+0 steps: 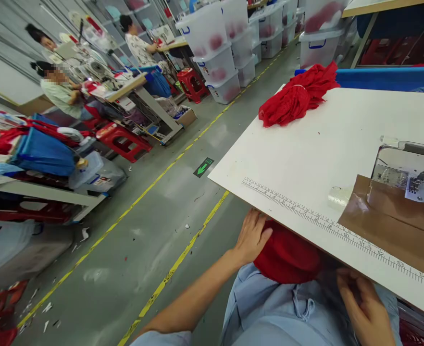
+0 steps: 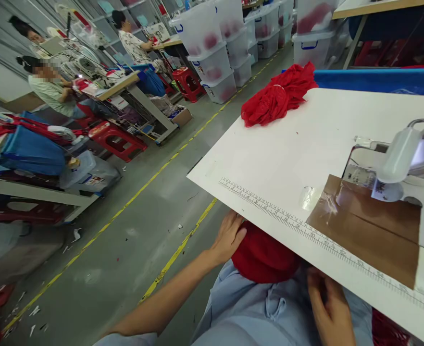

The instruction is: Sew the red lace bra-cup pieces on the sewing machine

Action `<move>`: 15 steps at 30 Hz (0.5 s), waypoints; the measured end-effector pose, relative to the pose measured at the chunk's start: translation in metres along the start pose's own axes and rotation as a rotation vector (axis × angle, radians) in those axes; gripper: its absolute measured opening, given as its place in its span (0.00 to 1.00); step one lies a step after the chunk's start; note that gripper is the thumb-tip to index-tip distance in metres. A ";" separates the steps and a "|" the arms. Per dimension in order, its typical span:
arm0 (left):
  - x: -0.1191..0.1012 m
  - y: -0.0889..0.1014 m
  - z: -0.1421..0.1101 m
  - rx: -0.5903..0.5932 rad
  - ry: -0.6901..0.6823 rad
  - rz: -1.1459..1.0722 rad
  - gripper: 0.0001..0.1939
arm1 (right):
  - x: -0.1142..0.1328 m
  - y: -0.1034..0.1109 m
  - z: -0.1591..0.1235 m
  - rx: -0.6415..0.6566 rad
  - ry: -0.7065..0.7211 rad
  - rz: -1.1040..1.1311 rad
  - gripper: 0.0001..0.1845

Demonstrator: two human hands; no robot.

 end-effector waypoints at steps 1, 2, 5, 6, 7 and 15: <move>-0.004 0.001 -0.001 0.068 -0.096 0.036 0.31 | 0.000 -0.001 -0.009 0.094 -0.089 0.068 0.24; -0.008 0.001 -0.001 0.149 -0.190 0.072 0.38 | 0.001 -0.006 -0.017 0.205 -0.203 0.161 0.25; -0.012 -0.012 0.009 0.399 -0.302 0.098 0.58 | 0.008 -0.032 -0.025 0.452 -0.616 0.553 0.24; -0.010 -0.017 0.015 0.474 -0.277 0.078 0.61 | 0.012 -0.042 -0.023 0.479 -0.724 0.674 0.23; -0.007 -0.023 0.021 0.540 -0.239 0.057 0.64 | 0.015 -0.051 -0.017 0.488 -0.777 0.746 0.24; 0.009 -0.035 0.039 0.695 -0.126 0.165 0.74 | 0.012 -0.096 0.002 0.378 -0.847 0.856 0.27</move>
Point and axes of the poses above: each hand's wrist, its own z-axis towards the middle knuckle, its own y-axis out of the back of the hand, x = y × z, the point moved 4 cm from there along z, towards the middle knuckle, and after that the axes turned 3 degrees about y, right-handed, at the moved point
